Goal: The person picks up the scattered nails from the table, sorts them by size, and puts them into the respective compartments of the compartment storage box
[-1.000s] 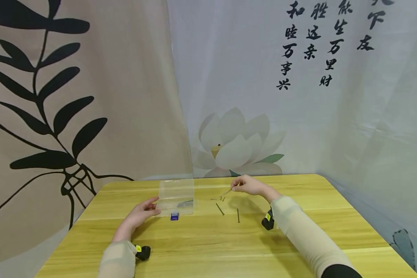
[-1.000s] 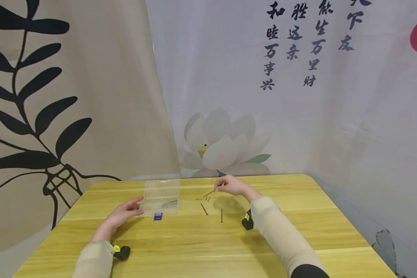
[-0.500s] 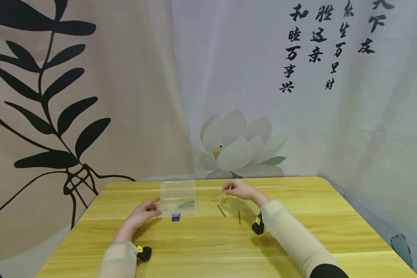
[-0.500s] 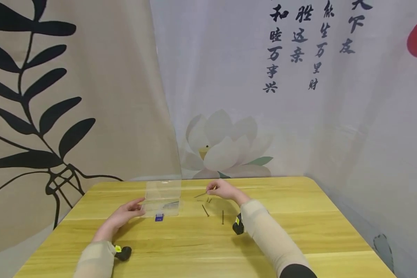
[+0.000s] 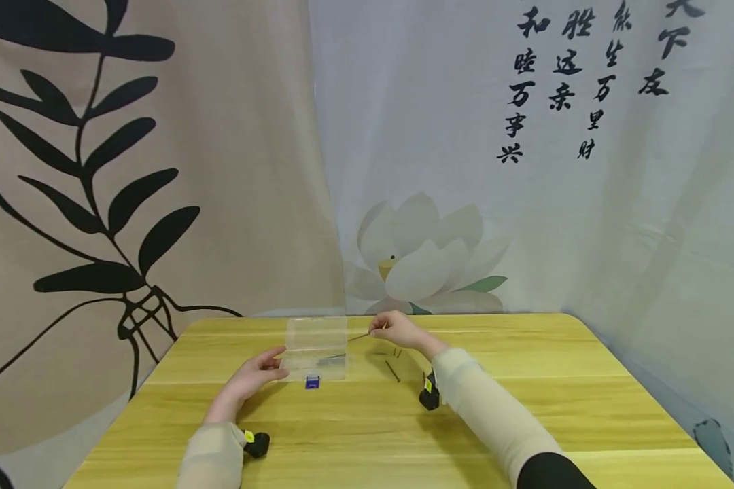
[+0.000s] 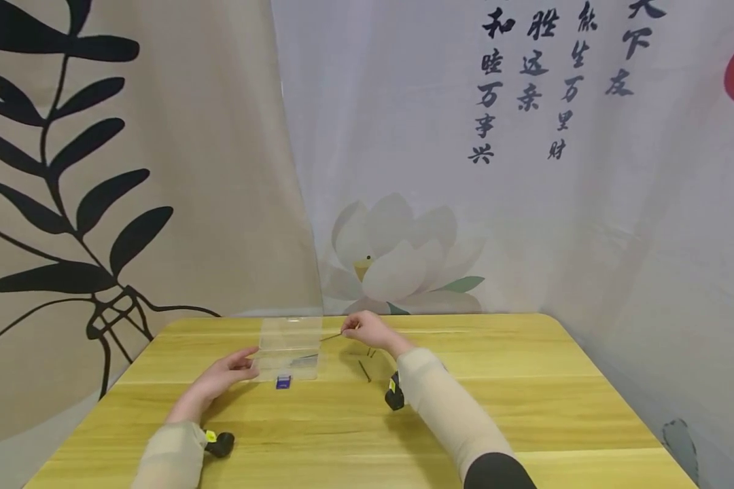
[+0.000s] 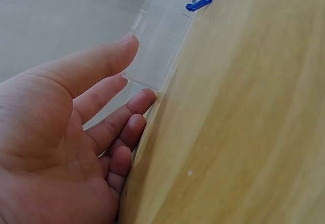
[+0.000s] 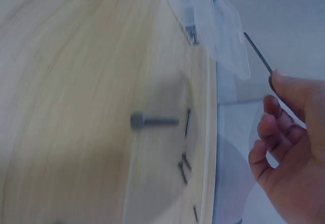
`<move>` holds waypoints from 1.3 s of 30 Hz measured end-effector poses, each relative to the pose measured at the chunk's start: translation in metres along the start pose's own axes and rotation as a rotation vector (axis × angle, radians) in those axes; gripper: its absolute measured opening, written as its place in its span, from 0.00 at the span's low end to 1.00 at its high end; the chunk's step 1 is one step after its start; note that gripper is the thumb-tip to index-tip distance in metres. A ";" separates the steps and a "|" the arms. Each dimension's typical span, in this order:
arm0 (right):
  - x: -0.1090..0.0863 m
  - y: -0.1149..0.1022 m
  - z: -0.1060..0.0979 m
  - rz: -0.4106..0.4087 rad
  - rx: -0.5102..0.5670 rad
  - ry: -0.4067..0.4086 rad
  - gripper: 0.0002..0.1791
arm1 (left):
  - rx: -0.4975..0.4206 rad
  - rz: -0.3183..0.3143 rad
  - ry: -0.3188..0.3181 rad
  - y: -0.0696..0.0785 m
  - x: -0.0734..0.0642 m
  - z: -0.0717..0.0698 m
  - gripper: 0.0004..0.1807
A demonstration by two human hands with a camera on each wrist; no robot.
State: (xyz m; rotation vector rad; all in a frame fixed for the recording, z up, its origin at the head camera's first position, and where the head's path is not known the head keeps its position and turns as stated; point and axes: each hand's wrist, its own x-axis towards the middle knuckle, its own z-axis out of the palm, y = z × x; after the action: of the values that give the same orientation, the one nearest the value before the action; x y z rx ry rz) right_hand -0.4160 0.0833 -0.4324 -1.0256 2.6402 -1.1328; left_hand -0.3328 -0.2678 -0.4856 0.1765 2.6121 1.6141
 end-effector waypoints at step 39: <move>0.057 -0.036 0.077 -0.007 -0.399 0.056 0.03 | -0.024 -0.026 0.045 0.000 0.001 0.002 0.35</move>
State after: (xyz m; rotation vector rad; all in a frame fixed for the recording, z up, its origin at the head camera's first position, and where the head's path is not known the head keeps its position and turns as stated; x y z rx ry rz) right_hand -0.4145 -0.0170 -0.4538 -1.0714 2.9833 -0.6526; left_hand -0.3332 -0.2661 -0.4869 0.1056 2.6143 1.6593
